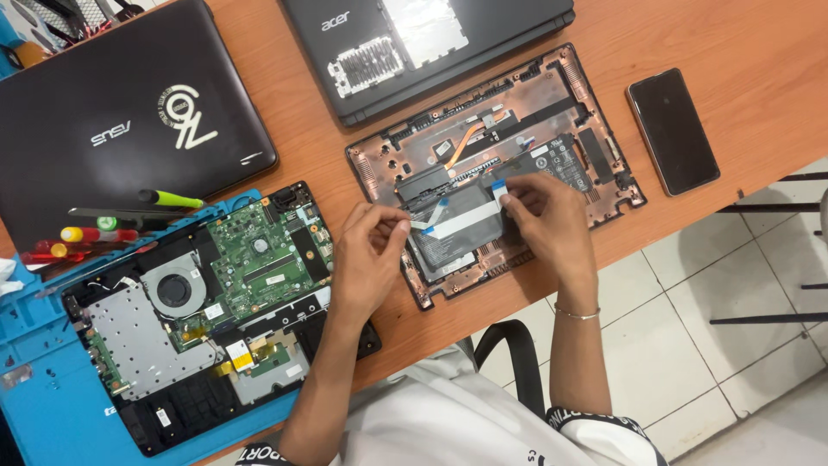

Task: The person disconnects internal ribbon cables and removes a battery from an open laptop chassis, then manipulates small components on the motherboard at a repair bench.

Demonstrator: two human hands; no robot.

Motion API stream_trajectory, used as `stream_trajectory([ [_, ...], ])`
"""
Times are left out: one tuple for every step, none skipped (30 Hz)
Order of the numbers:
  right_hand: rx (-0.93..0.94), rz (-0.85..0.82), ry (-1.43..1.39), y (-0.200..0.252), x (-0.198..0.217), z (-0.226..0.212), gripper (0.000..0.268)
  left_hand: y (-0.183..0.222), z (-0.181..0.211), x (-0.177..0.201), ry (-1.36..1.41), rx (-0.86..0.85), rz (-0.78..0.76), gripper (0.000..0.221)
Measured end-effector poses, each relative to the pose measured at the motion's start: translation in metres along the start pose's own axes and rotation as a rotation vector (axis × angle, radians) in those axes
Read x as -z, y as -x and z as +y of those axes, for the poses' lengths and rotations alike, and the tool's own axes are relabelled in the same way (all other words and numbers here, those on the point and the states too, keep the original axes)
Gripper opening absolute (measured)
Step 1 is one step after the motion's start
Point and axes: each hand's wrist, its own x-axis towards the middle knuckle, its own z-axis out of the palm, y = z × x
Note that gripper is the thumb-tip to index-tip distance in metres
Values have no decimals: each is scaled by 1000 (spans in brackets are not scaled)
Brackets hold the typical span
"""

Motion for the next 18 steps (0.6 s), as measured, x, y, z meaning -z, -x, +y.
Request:
stream_trajectory([
  [6, 5, 1, 1, 1, -2, 23, -2, 2, -3, -29, -5, -13, 10],
  [12, 9, 2, 2, 1, -4, 23, -4, 4, -5, -58, -8, -25, 10],
  [19, 12, 2, 3, 2, -6, 24, -6, 6, -7, -87, -12, -37, 10],
  [22, 14, -10, 4, 2, -7, 24, -7, 7, -10, -108, -48, -33, 10],
  [25, 15, -21, 4, 2, -8, 24, -7, 8, -12, -128, -83, -29, 10],
  [29, 17, -33, 4, 3, -8, 24, -8, 9, -15, -149, -120, -24, 10],
  [37, 21, -26, 4, 3, -9, 25, -10, 10, -17, -172, -126, -32, 9],
  [45, 24, -20, 4, 4, -9, 25, -12, 11, -19, -195, -132, -41, 8],
  [53, 27, -13, 4, 4, -9, 26, -14, 12, -21, -218, -137, -49, 8],
  [47, 26, -3, 4, 5, -9, 27, -15, 13, -23, -239, -152, -60, 8],
  [42, 24, 7, 4, 5, -9, 28, -16, 14, -25, -260, -167, -71, 7],
  [36, 22, 18, 4, 5, -9, 30, -17, 16, -27, -281, -181, -83, 7],
  [37, 16, 22, 4, 5, -9, 31, -17, 17, -29, -292, -196, -88, 7],
  [40, 12, 27, 4, 5, -9, 32, -17, 19, -31, -303, -212, -94, 8],
  [42, 7, 31, 3, 5, -8, 34, -17, 20, -33, -313, -228, -100, 8],
  [53, 8, 40, 2, 5, -8, 33, -18, 21, -36, -315, -222, -103, 8],
  [65, 8, 48, 1, 5, -8, 32, -19, 22, -38, -317, -216, -107, 8],
  [75, 6, 55, 1, 5, -7, 31, -20, 23, -40, -320, -207, -111, 9],
])
